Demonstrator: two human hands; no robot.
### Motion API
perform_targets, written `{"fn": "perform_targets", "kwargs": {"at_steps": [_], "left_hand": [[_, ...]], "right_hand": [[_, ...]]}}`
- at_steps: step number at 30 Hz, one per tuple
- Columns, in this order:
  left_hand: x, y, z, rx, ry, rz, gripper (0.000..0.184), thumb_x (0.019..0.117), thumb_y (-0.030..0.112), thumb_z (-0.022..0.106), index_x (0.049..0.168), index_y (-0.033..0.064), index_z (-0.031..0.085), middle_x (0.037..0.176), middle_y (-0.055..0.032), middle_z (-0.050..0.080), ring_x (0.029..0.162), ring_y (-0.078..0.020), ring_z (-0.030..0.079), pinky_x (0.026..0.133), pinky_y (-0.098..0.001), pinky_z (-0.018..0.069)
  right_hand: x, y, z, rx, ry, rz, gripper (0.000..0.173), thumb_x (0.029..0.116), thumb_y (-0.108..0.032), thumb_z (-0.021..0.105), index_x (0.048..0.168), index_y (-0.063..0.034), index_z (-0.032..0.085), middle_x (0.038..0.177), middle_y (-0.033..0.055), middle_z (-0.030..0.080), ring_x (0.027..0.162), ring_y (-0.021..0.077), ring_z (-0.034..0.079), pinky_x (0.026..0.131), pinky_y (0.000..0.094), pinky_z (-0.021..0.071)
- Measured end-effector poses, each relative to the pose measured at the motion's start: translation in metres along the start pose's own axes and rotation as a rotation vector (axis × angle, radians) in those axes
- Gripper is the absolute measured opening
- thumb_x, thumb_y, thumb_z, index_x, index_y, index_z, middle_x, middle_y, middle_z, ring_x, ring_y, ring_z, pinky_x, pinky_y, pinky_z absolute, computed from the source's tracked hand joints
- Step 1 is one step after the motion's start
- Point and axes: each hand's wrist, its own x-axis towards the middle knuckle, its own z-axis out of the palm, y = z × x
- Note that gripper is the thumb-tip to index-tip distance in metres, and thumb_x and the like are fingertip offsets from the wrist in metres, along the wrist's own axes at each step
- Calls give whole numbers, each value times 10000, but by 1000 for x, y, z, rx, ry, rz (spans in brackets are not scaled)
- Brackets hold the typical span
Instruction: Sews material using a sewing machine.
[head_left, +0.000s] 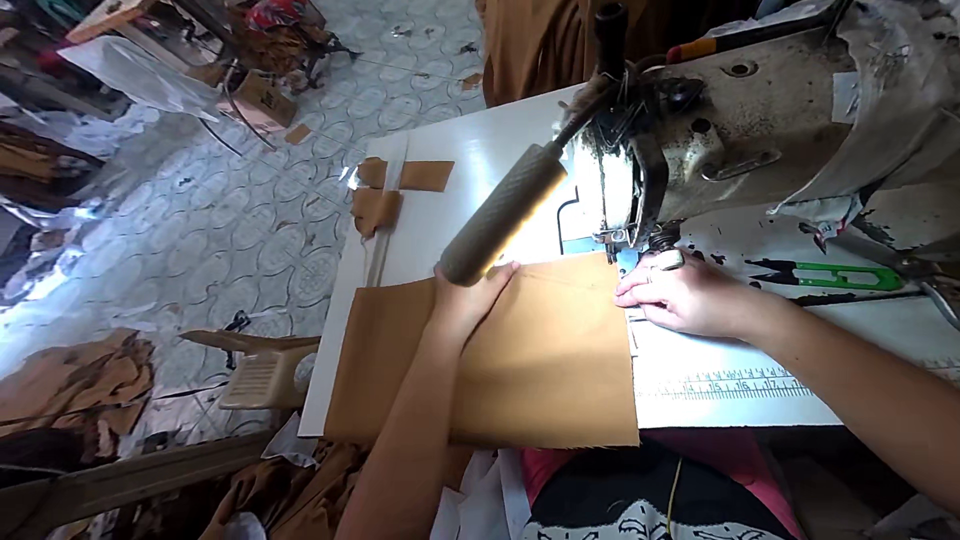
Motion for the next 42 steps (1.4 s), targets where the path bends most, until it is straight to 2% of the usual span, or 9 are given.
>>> {"fn": "perform_targets", "kwargs": {"at_steps": [2,5,10,13,19,26,30,34,42], "left_hand": [[-1,-19,6,-6,35,-29,308,976,288,700,1001,-20,699,1107,-250,644,1154,-467,565,1007,-688,358],[0,-27,11,-35,37,1,287,993,266,678,965,-20,684,1110,-233,637,1171,-446,556,1059,-662,319],[-6,-21,15,-14,115,106,238,1003,216,652,1025,-18,688,1161,-238,648,1192,-454,564,1039,-634,383],[-28,-13,27,-32,191,332,301,1053,202,517,1180,23,723,1205,-162,711,1183,-328,661,1020,-510,509],[-45,-17,39,75,92,342,556,1053,493,425,1416,121,625,1479,-118,579,1427,-347,479,1127,-654,330],[-44,8,19,180,-113,195,661,1049,567,383,1517,117,508,1579,-112,467,1499,-335,373,1169,-661,249],[-52,22,38,109,-4,271,685,1049,554,376,1522,72,488,1589,-147,447,1507,-343,362,1191,-656,236],[-60,21,42,103,-122,201,802,1022,640,337,1596,79,354,1671,-126,301,1571,-313,207,1224,-662,73],[-52,-2,24,102,-80,66,765,1054,575,308,1577,20,361,1653,-179,318,1550,-352,260,1227,-631,134]], "right_hand": [[1,0,0,21,-7,24,254,934,-88,561,1006,-95,804,1092,48,765,1054,256,698,991,531,471],[2,1,1,31,9,23,242,919,-93,560,940,-94,800,1022,49,769,989,239,710,950,515,489],[0,2,1,65,17,49,251,918,-116,560,954,-102,808,1044,37,765,1017,225,698,927,494,493],[-1,4,2,77,32,60,261,912,-108,552,954,-114,809,1057,20,764,1032,214,696,942,508,493],[-3,3,2,106,46,70,234,899,-79,582,924,-105,813,1059,25,767,1052,230,696,962,534,486],[-4,4,0,114,34,94,255,915,-69,581,977,-118,823,1096,33,770,1102,244,683,984,537,462],[-2,1,-3,120,14,115,273,907,-41,574,986,-115,825,1109,36,767,1120,249,668,985,521,455],[-1,-2,-3,83,9,78,234,925,-85,596,985,-103,822,1106,54,766,1092,263,673,964,513,457],[-1,1,2,58,46,30,247,915,-108,568,949,-100,812,1060,46,772,1038,239,698,929,515,470]]}}
